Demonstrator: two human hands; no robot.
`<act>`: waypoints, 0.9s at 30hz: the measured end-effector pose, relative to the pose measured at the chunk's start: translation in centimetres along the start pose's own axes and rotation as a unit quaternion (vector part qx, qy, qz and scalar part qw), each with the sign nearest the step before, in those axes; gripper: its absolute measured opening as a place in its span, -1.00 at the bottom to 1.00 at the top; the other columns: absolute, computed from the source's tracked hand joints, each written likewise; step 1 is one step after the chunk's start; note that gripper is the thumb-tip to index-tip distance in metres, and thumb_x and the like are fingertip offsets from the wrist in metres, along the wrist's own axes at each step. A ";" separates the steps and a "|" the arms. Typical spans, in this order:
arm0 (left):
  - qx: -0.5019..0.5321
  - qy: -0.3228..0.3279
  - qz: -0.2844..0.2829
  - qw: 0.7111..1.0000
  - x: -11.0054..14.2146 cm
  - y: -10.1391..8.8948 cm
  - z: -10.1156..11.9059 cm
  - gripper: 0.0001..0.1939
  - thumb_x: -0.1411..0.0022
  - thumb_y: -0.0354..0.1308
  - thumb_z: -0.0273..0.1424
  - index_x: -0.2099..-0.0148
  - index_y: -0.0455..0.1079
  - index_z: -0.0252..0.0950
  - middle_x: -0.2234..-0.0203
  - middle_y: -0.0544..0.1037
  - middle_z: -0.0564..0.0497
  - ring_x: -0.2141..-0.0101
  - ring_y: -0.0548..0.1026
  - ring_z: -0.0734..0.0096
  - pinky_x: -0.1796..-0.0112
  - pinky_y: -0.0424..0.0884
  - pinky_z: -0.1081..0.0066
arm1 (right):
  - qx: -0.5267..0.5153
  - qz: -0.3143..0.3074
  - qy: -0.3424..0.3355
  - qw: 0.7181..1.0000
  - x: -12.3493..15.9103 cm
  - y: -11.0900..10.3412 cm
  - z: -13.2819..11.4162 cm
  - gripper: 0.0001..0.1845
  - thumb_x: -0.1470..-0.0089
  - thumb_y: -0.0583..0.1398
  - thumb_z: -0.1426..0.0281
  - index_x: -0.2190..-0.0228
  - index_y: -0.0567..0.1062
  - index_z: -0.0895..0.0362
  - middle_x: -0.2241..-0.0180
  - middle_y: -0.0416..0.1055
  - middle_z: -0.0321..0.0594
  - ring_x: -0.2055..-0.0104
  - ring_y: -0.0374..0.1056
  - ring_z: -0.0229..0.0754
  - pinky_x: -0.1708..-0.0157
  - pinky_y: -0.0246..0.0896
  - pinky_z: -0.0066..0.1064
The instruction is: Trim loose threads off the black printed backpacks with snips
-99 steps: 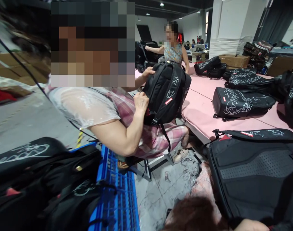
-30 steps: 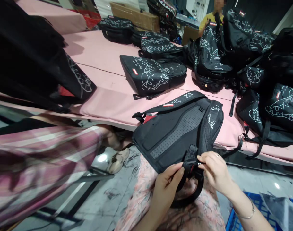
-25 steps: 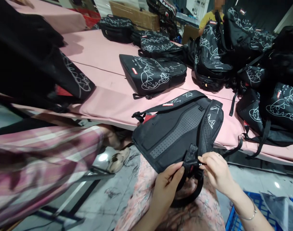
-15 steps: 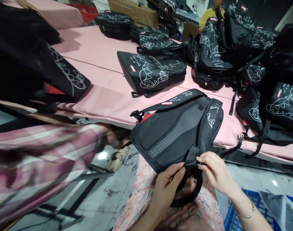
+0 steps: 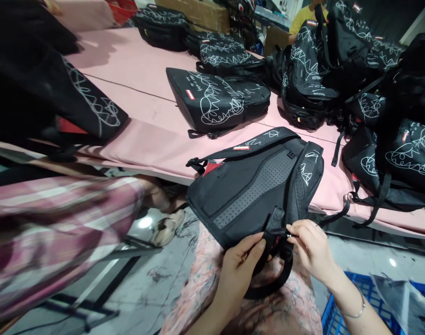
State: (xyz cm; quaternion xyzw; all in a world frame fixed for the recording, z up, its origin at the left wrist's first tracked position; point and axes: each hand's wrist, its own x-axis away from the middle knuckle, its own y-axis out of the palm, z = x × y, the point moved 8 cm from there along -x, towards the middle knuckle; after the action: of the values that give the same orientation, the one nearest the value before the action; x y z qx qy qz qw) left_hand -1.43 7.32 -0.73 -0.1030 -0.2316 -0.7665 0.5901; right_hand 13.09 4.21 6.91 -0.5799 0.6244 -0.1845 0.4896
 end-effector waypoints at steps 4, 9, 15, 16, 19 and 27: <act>0.008 -0.007 -0.003 1.000 -0.3 -0.1 -0.5 -0.59 0.02 0.21 -0.19 0.18 0.45 -0.38 0.56 0.52 -0.01 0.50 0.45 0.43 0.45 0.37 0.54 | -0.009 -0.029 -0.015 0.999 -0.3 0.2 -0.3 -0.88 -0.14 0.05 0.48 0.23 0.32 0.17 0.31 0.33 -0.15 0.24 0.24 -0.19 0.28 0.15 -0.34; -0.011 0.007 -0.019 1.000 -0.1 0.1 -0.4 -0.61 -0.01 0.19 -0.20 0.18 0.45 -0.38 0.56 0.52 0.00 0.50 0.43 0.46 0.45 0.35 0.56 | -0.023 -0.036 -0.004 0.999 -0.6 0.5 -0.3 -0.85 -0.15 0.04 0.48 0.20 0.30 0.16 0.29 0.33 -0.15 0.23 0.23 -0.19 0.27 0.16 -0.33; -0.028 0.047 -0.032 0.998 -0.1 0.3 0.1 -0.69 -0.07 0.14 -0.23 0.22 0.46 -0.35 0.57 0.51 0.03 0.50 0.42 0.49 0.44 0.33 0.59 | -0.022 -0.037 0.003 0.999 -0.6 0.9 -0.4 -0.87 -0.15 0.05 0.47 0.22 0.31 0.15 0.28 0.34 -0.16 0.23 0.24 -0.20 0.27 0.14 -0.34; -0.028 0.051 -0.031 0.998 -0.1 0.3 0.1 -0.70 -0.07 0.14 -0.24 0.22 0.46 -0.35 0.55 0.51 0.02 0.49 0.43 0.49 0.44 0.34 0.58 | -0.021 -0.035 0.005 0.999 -0.6 0.9 -0.4 -0.87 -0.15 0.05 0.48 0.22 0.31 0.15 0.28 0.34 -0.16 0.23 0.24 -0.20 0.27 0.14 -0.34; -0.016 0.051 -0.014 0.998 -0.1 0.0 0.0 -0.70 -0.06 0.15 -0.24 0.22 0.46 -0.35 0.49 0.52 0.01 0.48 0.45 0.47 0.40 0.37 0.56 | -0.015 -0.026 0.007 1.000 -0.7 0.8 -0.5 -0.89 -0.14 0.05 0.49 0.25 0.32 0.15 0.30 0.35 -0.17 0.25 0.24 -0.20 0.27 0.13 -0.34; 0.018 0.055 -0.024 0.998 -0.6 0.0 0.0 -0.70 -0.05 0.15 -0.23 0.21 0.44 -0.33 0.53 0.49 0.04 0.49 0.43 0.45 0.41 0.38 0.52 | -0.093 0.034 0.048 0.994 -0.3 0.8 0.0 -0.88 -0.12 0.05 0.52 0.28 0.35 0.15 0.33 0.36 -0.18 0.27 0.28 -0.23 0.29 0.16 -0.38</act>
State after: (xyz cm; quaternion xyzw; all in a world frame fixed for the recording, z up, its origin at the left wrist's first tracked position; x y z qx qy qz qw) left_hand -1.31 7.81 -0.95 -0.0448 -0.2150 -0.7805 0.5853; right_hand 12.59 4.71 6.38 -0.5921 0.6806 -0.1366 0.4093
